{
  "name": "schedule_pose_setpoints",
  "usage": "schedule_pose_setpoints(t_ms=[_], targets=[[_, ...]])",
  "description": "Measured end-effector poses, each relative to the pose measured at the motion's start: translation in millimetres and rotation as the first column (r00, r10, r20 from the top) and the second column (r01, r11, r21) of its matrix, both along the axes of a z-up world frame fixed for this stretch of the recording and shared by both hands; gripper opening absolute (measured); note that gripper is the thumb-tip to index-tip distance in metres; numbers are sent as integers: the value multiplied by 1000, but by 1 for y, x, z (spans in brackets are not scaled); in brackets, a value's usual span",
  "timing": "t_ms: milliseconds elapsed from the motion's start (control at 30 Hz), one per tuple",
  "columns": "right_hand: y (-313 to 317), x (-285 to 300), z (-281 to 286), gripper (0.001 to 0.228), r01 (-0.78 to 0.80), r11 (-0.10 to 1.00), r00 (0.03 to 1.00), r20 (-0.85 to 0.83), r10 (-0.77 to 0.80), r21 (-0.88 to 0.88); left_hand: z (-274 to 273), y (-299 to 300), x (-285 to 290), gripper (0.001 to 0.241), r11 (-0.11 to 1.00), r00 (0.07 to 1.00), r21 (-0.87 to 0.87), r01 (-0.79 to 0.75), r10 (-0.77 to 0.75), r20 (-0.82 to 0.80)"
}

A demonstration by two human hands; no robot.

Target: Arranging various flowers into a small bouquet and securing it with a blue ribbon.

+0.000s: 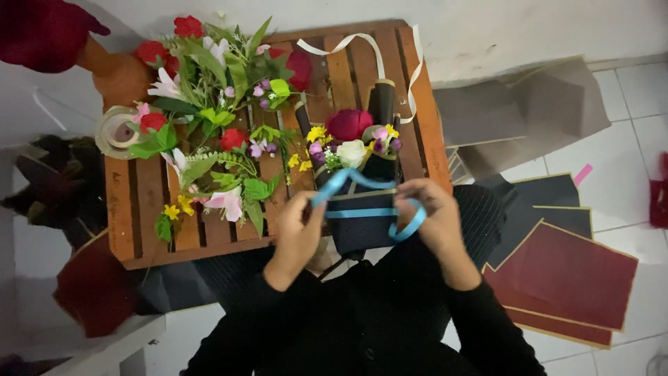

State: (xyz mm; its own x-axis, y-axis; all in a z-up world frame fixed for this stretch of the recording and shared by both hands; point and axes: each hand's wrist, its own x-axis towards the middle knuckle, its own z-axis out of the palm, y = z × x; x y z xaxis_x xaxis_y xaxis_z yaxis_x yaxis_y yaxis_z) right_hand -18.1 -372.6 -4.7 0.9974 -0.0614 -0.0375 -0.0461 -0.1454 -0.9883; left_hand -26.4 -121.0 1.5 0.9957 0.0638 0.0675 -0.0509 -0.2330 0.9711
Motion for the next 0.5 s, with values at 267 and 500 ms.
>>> schedule_pose_setpoints(t_ms=[267, 500], targets=[[-48, 2, 12, 15, 165, 972, 986, -20, -165, 169, 7, 49, -5, 30, 952, 991, -307, -2, -39, -126], [-78, 2, 24, 22, 193, 966, 975, 73, -208, 170, 33, 74, -1, 35, 990, 1000, -144, 3, -8, -28]])
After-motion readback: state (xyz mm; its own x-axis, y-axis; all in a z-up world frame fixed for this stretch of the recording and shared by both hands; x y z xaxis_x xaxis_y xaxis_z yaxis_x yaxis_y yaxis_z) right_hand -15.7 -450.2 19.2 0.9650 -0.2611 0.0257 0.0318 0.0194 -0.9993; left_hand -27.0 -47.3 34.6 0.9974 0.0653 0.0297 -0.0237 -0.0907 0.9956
